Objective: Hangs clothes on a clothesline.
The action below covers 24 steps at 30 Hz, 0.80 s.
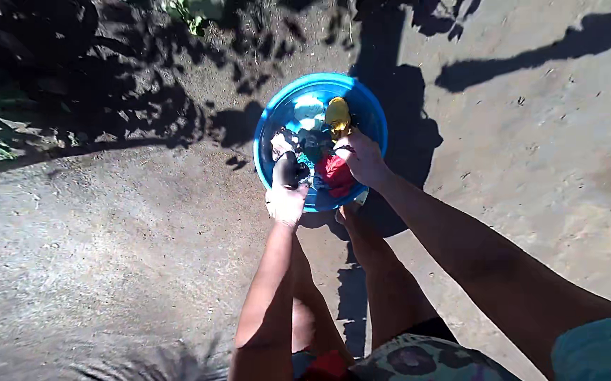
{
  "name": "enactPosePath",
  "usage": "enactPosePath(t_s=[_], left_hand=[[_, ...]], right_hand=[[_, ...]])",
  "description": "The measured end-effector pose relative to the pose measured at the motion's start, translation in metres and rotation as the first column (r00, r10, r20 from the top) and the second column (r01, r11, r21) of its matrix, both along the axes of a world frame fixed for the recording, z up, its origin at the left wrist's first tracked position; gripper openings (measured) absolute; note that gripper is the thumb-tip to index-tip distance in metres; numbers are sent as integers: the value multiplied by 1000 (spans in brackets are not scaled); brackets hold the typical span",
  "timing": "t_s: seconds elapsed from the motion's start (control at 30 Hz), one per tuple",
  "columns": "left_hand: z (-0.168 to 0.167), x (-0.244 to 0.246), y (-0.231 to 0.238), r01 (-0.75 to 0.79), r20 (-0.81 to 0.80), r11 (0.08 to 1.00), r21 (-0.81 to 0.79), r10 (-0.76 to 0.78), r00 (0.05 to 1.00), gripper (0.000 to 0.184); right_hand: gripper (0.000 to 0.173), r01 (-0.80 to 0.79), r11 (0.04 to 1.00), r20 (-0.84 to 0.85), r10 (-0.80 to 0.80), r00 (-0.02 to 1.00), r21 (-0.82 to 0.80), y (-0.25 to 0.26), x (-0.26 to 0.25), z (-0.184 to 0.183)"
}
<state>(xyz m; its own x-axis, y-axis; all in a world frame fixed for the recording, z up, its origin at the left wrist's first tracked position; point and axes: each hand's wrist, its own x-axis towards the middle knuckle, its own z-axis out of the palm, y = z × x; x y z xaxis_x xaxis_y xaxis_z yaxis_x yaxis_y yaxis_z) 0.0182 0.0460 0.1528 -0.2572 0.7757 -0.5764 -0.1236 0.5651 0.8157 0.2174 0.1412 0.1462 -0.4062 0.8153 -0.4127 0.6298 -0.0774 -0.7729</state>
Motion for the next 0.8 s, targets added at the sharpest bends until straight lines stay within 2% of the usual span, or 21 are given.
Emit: enactPosePath(t_s=[0.03, 0.1, 0.13, 0.17, 0.2, 0.23, 0.3, 0.33, 0.37, 0.4, 0.43, 0.5, 0.53, 0.6, 0.67, 0.73, 0.8], left_hand=[[18, 3, 5, 93, -82, 996, 20, -91, 992, 90], [60, 13, 12, 322, -254, 946, 35, -303, 919, 97], [81, 20, 15, 409, -292, 912, 36, -382, 877, 92], [100, 29, 19, 445, -310, 893, 69, -404, 860, 75], [123, 39, 22, 437, -283, 892, 115, -392, 876, 49], [151, 46, 28, 442, -239, 886, 141, -403, 884, 32], [216, 53, 40, 452, -150, 876, 171, -430, 890, 21], [249, 55, 44, 416, -74, 894, 164, -410, 909, 18], [278, 55, 47, 334, 6, 927, 173, -340, 940, 14], [301, 54, 50, 214, 83, 957, 194, -233, 969, 12], [318, 51, 53, 89, 146, 974, 209, -121, 982, 15], [339, 47, 52, -151, 240, 977, 152, 111, 964, 31], [345, 47, 52, -228, 259, 972, 60, 206, 944, 38], [356, 49, 52, -217, 311, 963, -160, 258, 915, 48], [378, 54, 48, -82, 470, 949, -303, 224, 854, 37], [400, 56, 46, 31, 675, 966, -255, 155, 722, 63], [421, 51, 45, 45, 744, 981, -187, 111, 659, 71]], right_hand=[[21, -15, 1000, -37, 15, 999, 8, -1, 3, 29], [16, -39, 999, -145, 42, 989, 22, -7, 3, 83], [13, -38, 999, -202, 45, 978, 37, -11, 1, 108], [10, -29, 999, -247, 39, 968, 46, -15, 0, 133], [14, -6, 999, -266, 16, 964, 41, -18, 0, 158], [35, 25, 999, -254, -18, 967, 25, -17, 2, 182], [94, 2, 1000, -185, -6, 983, -22, -8, 12, 226], [112, -33, 998, -158, 24, 987, -59, -6, 18, 245], [117, -86, 995, -121, 80, 989, -44, -8, 23, 260], [110, -130, 991, -72, 127, 989, -34, -9, 26, 276], [94, -155, 987, -24, 154, 988, -37, -10, 28, 293], [67, -52, 998, -3, 52, 999, 24, -18, 27, 323], [63, -3, 999, -19, 4, 1000, 40, -21, 24, 339], [71, -21, 998, -54, 25, 998, 59, -22, 15, 374], [72, -97, 986, -93, 110, 990, 135, -31, 2, 409], [56, -88, 944, -154, 143, 978, 317, -41, -7, 432], [47, -6, 892, -232, 124, 965, 452, -46, -10, 447]])
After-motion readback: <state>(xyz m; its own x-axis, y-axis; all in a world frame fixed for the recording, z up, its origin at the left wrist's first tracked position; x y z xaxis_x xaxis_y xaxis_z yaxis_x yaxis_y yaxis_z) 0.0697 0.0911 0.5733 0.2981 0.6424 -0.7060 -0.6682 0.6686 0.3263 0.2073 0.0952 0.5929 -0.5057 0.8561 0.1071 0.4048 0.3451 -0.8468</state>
